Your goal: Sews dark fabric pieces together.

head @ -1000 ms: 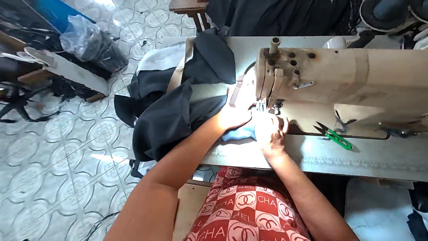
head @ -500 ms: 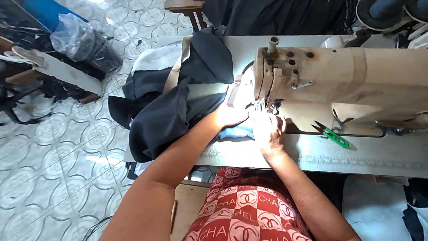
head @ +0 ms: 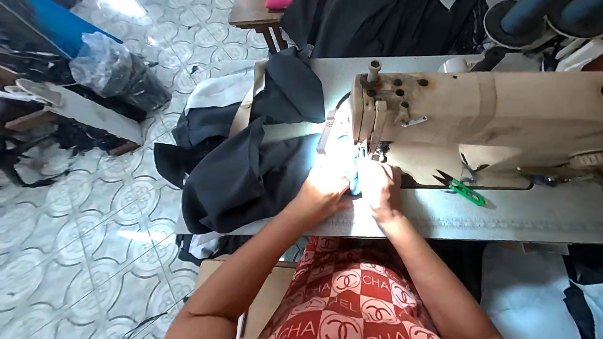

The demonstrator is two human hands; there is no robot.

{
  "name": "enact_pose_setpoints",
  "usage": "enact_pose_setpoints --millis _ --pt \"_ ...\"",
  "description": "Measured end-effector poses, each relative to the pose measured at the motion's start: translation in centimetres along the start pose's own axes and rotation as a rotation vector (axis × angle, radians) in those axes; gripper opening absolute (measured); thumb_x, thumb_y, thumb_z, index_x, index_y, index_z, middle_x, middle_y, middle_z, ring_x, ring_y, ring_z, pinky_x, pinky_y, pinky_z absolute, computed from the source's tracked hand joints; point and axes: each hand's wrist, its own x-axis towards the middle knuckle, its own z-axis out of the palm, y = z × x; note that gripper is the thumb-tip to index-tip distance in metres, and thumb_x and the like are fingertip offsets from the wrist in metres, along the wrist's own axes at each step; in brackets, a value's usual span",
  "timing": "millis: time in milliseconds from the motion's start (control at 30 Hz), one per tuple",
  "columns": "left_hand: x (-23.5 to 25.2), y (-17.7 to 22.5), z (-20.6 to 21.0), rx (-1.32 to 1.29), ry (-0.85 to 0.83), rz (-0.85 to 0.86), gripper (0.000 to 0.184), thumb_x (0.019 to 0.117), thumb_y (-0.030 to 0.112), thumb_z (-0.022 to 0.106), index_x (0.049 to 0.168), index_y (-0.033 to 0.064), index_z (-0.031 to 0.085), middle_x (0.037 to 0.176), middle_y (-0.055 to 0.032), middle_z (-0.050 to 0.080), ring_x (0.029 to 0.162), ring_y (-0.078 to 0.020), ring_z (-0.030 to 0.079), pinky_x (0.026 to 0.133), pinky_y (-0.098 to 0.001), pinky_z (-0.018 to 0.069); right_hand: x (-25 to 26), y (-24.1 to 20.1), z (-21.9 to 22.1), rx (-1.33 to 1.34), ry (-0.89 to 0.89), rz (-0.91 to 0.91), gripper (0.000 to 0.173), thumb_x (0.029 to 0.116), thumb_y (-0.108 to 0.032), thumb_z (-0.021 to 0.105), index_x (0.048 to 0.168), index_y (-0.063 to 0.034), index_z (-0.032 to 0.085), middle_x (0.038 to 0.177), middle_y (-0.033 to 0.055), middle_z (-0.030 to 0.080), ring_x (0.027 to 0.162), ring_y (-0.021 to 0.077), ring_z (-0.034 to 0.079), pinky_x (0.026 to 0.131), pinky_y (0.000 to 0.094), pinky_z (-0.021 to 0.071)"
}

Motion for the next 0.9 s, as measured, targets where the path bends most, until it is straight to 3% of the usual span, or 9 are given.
enact_pose_setpoints --millis 133,267,367,467,533,600,700,800,900 --pt "-0.9 -0.9 0.8 -0.236 0.178 -0.161 0.016 0.0938 0.024 0.071 0.09 0.0105 0.077 0.101 -0.0066 0.074 0.104 -0.0222 0.068 0.101 -0.0452 0.051 -1.5 0.6 -1.7 0.071 0.036 0.061 0.019 0.0926 -0.003 0.059 0.098 -0.0029 0.076 0.101 0.0116 0.074 0.101 0.0278 0.069 0.095 0.0457 0.0538" --pt "-0.5 -0.9 0.4 -0.505 0.233 -0.273 0.015 0.0909 0.022 0.075 0.088 0.0073 0.076 0.097 -0.0053 0.072 0.098 -0.014 0.066 0.09 -0.0342 0.0536 -1.2 -0.7 -1.6 0.012 -0.027 0.061 0.026 0.0861 -0.012 0.076 0.11 -0.0035 0.077 0.116 0.0136 0.074 0.113 0.0333 0.068 0.104 0.0591 0.0467" --pt "-0.2 -0.7 0.3 -0.573 0.246 -0.274 0.013 0.0875 0.021 0.079 0.089 0.0086 0.076 0.098 -0.0035 0.072 0.099 -0.0112 0.065 0.092 -0.0315 0.0526 0.2 -0.9 -0.7 0.059 -0.018 0.074 0.025 0.0833 -0.01 0.079 0.105 0.0022 0.076 0.106 0.018 0.075 0.103 0.0353 0.07 0.097 0.0579 0.0504" --pt "-0.2 -0.4 -0.2 -0.374 0.17 -0.19 0.04 0.0754 0.031 0.089 0.107 0.0079 0.077 0.111 -0.0131 0.073 0.112 -0.0296 0.065 0.102 -0.0544 0.0476 -0.1 -1.8 -1.9 0.372 -0.164 0.193 0.016 0.0891 -0.003 0.072 0.101 0.0082 0.073 0.093 0.017 0.074 0.09 0.0251 0.073 0.087 0.0438 0.0581" --pt "-0.3 -0.4 -0.5 -0.219 0.095 -0.11 0.041 0.0777 0.022 0.086 0.115 0.0079 0.075 0.121 -0.0168 0.071 0.124 -0.0428 0.06 0.11 -0.0777 0.0281 -1.6 -2.4 -4.0 0.789 -0.423 0.368 0.01 0.0968 -0.004 0.061 0.103 0.0022 0.067 0.086 0.0026 0.072 0.077 0.0064 0.07 0.074 0.024 0.0596" --pt "-0.2 -0.4 -0.3 -0.13 0.11 -0.049 0.027 0.0834 0.007 0.078 0.109 0.0151 0.078 0.119 -0.0057 0.073 0.123 -0.0352 0.063 0.109 -0.0832 0.0208 -3.0 -2.3 -5.2 1.038 -0.548 0.566 0.009 0.0997 -0.004 0.057 0.104 0.0001 0.063 0.08 0.0005 0.069 0.065 0.0064 0.067 0.061 0.0229 0.0593" --pt "0.1 0.1 0.3 -0.042 0.135 0.001 0.021 0.0912 0.001 0.068 0.101 0.0171 0.079 0.113 -0.0011 0.075 0.122 -0.03 0.064 0.111 -0.0799 0.0205 -3.3 -2.2 -6.4 0.744 -0.487 0.61 0.015 0.1008 -0.006 0.056 0.107 0.0031 0.066 0.091 0.0063 0.071 0.074 0.0093 0.072 0.067 0.0244 0.0621" --pt "0.1 0.9 0.1 0.009 0.144 -0.011 0.022 0.0944 0.0 0.064 0.104 0.0148 0.077 0.105 -0.0045 0.074 0.119 -0.0303 0.065 0.112 -0.0755 0.024 -2.8 -2.6 -5.4 0.298 -0.13 0.314 0.025 0.0967 -0.004 0.056 0.117 0.0047 0.067 0.109 0.0166 0.071 0.091 0.0186 0.069 0.081 0.0328 0.058" --pt "0.2 1.3 -0.1 0.002 0.177 -0.03 0.021 0.0953 -0.001 0.062 0.103 0.0118 0.076 0.101 -0.0056 0.075 0.118 -0.0303 0.065 0.114 -0.0737 0.0236 -1.4 -3.3 -4.0 0.154 -0.014 0.186 0.03 0.0909 -0.015 0.073 0.113 0.004 0.065 0.102 0.0184 0.068 0.087 0.0268 0.069 0.078 0.0408 0.0596"
